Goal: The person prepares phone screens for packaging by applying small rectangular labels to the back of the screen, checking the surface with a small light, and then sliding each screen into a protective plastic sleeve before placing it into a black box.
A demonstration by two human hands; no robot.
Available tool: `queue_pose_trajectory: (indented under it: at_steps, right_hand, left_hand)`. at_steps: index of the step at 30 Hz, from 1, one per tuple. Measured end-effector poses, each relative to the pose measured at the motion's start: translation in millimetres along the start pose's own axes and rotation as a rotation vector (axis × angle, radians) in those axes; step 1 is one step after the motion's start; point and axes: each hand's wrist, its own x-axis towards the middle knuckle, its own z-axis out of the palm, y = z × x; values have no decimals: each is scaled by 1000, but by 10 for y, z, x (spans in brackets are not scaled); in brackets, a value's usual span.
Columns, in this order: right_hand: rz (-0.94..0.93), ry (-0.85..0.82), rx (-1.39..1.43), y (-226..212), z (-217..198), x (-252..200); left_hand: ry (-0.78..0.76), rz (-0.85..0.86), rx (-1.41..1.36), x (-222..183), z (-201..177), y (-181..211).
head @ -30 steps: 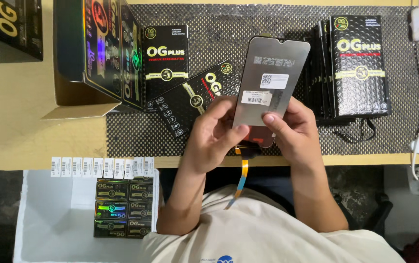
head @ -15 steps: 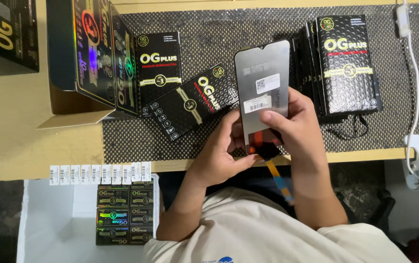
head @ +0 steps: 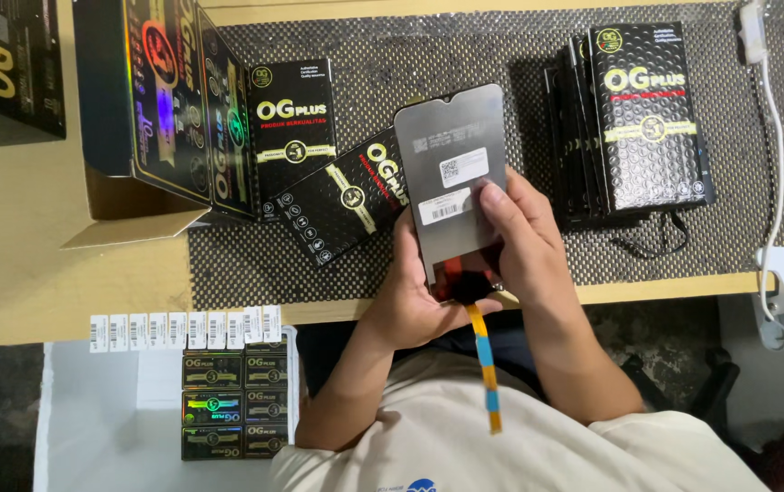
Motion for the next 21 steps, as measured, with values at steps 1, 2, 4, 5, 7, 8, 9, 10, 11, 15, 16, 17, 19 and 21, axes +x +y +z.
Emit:
queue_pose_trajectory:
  at_steps: [1,2,4,5,7,8,9,10,11,15,16,17,19,21]
  right_hand:
    - [-2,4,-1,-38,11,-9]
    - [-54,-32,-80,-75,23,-24]
    - [-106,-62,-161,-135,-3,-52]
    - [-92,-83,-189,-157,-43,-66]
    - [-77,-95,-224,-194,-109,-124]
    - [-86,-80,-197,-208,-135,-164]
    - [-95,-65,-171,-221,-160,-204]
    - [-94,-58,-176,-231,-205,-230]
    - [-128,-37,-148,-240,-250,-257]
    - [-310,166,-240,-293,-501,-373]
    - [-312,171,-244,-292,-629,-396]
    - [-419,324,-361,-292,-757,-421]
    - [-520,486,-477,-277,-1107,-419]
    - [-582,620,-592,-263,-1561,-376]
  left_hand:
    - [-4,0,-2,-4,-25,-32]
    - [-3,5,-44,-14,-49,-62]
    - [-7,8,-90,-19,-99,-93]
    - [-10,39,-75,-13,-124,-94]
    - [-21,69,-68,22,-154,39]
    - [-137,-25,-87,51,-162,173]
    - [-254,-117,-106,79,-171,307]
    - [-260,-118,-112,22,-152,165]
    - [-148,-31,-99,-35,-132,23]
    - [-151,-20,-230,-96,-122,-14]
    - [-157,-20,-234,-79,-147,35]
    - [-239,-74,-334,-62,-174,84]
    - [-326,-132,-436,-30,-211,144]
    - [-358,-93,-400,4,-221,155]
